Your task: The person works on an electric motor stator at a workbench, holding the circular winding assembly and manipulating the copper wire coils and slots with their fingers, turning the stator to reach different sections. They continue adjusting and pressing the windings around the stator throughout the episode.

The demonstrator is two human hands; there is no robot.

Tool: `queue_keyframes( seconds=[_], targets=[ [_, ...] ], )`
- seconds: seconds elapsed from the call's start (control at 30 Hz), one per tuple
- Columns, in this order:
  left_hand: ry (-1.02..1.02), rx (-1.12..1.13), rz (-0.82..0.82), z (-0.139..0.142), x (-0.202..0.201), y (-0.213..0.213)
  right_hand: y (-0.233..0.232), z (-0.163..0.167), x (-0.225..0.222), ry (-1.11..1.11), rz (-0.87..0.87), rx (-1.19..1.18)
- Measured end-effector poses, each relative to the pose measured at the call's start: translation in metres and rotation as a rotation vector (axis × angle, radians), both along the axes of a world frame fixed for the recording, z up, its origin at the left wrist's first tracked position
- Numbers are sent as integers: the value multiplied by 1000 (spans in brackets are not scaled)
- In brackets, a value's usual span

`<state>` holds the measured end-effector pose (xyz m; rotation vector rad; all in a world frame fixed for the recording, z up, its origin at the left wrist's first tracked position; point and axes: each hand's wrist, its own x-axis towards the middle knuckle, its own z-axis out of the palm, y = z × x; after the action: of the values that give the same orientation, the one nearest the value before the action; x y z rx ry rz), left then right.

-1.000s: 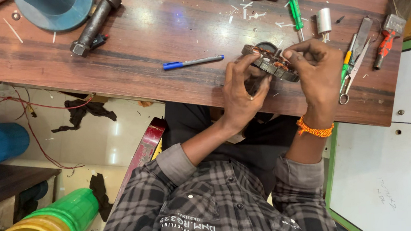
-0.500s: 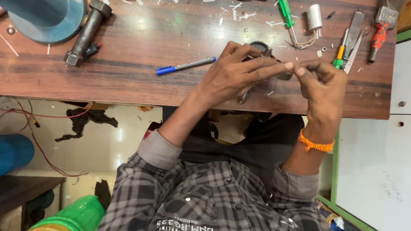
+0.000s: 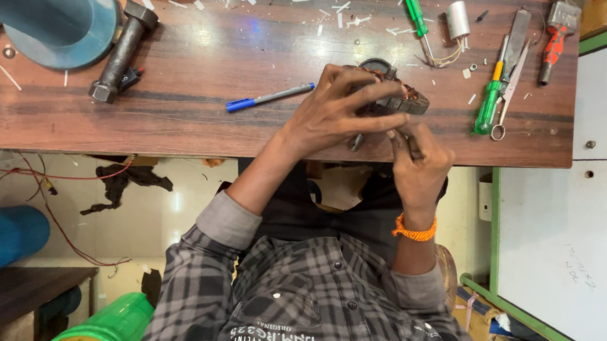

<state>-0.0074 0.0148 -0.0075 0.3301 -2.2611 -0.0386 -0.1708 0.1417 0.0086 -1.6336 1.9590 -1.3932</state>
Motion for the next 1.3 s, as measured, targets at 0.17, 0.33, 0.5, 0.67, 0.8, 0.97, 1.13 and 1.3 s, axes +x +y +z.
queue_keyframes(
  seconds=[0.17, 0.33, 0.5, 0.67, 0.8, 0.97, 1.13, 1.3],
  targets=[
    [130, -124, 23, -8, -4, 7, 9, -3, 3, -34, 32, -1],
    [153, 45, 80, -4, -5, 21, 20, 29, -14, 99, 150, 17],
    [356, 440, 123, 3, -18, 42, 15, 59, -25, 225, 170, 62],
    [589, 799, 191, 7, -29, 55, -10, 63, -21, 156, 100, 18],
    [654, 881, 242, 8, -36, 57, -45, 57, -26, 49, 76, 74],
    [672, 1026, 279, 7, -43, 58, -76, 32, -44, -198, 116, 145],
    [591, 711, 310, 9, -35, 58, -74, 7, -69, -470, 145, 103],
    [264, 163, 156, 12, -19, 33, -35, 11, -75, -680, 39, 152]
  ],
)
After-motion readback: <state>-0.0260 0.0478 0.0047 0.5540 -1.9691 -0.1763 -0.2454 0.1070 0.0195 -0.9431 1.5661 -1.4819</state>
